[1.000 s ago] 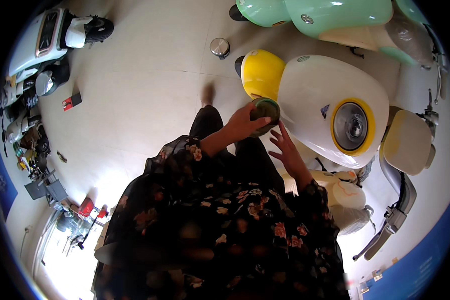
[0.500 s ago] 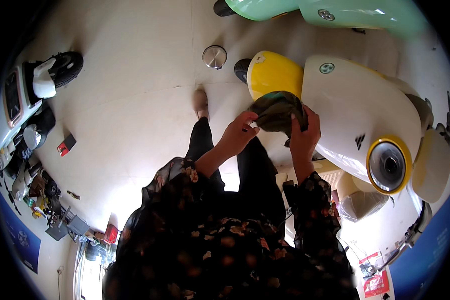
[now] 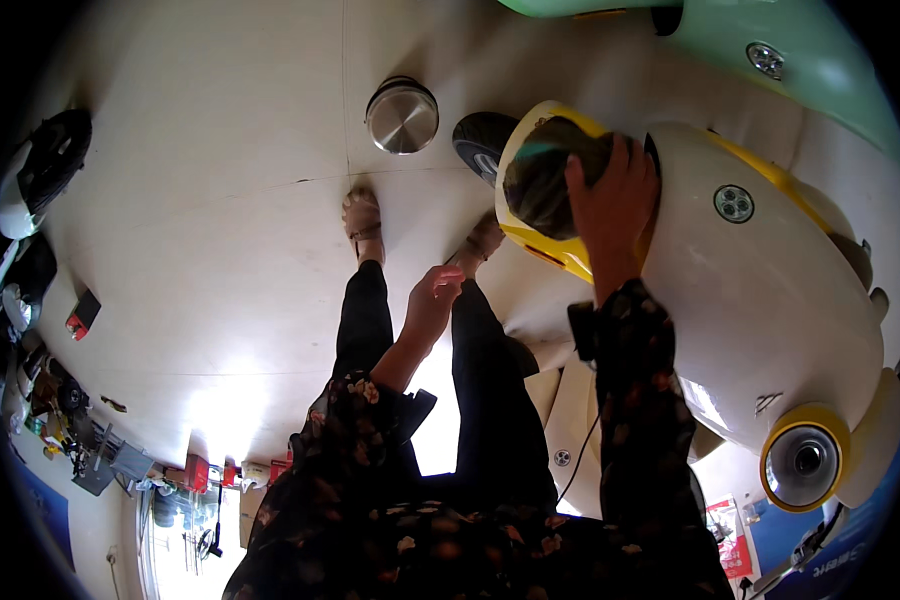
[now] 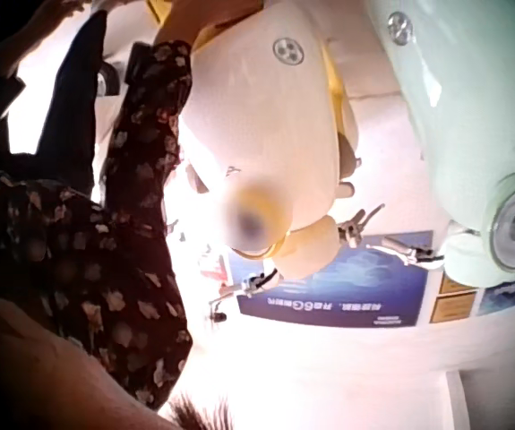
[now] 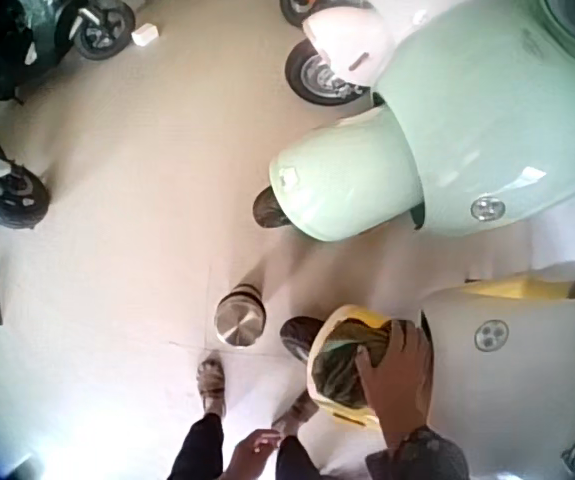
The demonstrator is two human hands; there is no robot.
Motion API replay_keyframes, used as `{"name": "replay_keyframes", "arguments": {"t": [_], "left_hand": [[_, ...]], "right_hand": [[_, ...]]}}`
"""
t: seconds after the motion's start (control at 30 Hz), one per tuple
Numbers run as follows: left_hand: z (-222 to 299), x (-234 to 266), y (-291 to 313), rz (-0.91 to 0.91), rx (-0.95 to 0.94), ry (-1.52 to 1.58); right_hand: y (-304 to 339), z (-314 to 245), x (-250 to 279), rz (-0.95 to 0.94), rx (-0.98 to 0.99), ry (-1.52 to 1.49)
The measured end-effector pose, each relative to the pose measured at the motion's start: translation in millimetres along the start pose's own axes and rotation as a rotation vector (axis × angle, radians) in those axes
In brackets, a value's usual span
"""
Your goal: The person wipes down several electric scooters one at a time with a cloth, cleaning the handlebars, dashboard, body panels, and front fender.
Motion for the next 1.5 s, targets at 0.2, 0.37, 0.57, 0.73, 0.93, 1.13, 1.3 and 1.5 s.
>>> {"name": "replay_keyframes", "arguments": {"t": [0.2,0.37,0.57,0.73,0.93,1.13,1.3,1.5], "left_hand": [[-26,-13,-29,-0.036,0.091,0.081],[-45,-7,-49,-0.014,0.183,0.143],[-50,-9,-60,-0.038,0.219,0.141],[-50,-7,-61,-0.055,0.222,0.139],[-53,-12,-62,-0.087,0.241,0.167],[-50,-4,-55,-0.117,0.224,0.200],[-46,-5,-53,-0.135,0.206,0.220],[-44,-6,-52,-0.149,0.217,0.212]], "right_hand": [[-103,24,-74,-0.688,-0.194,-0.226],[-58,-37,-53,-0.278,0.158,-0.076],[20,-68,13,-0.177,0.339,-0.015],[-30,13,-7,-0.377,-0.108,-0.025],[-90,63,-92,-0.853,-0.235,-0.295],[-86,67,-96,-0.935,-0.234,-0.704],[-86,53,-92,-0.832,-0.120,-0.851],[-73,2,-63,-0.659,-0.024,-0.274]]}}
Point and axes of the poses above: each hand's wrist, its own y-axis away from the middle knuckle, its own x-axis out of the back of the hand, z = x × y, the point moved 6 cm from there along -y, towards the middle knuckle, and after that the axes turned 8 degrees about x, right-handed, at the moved point
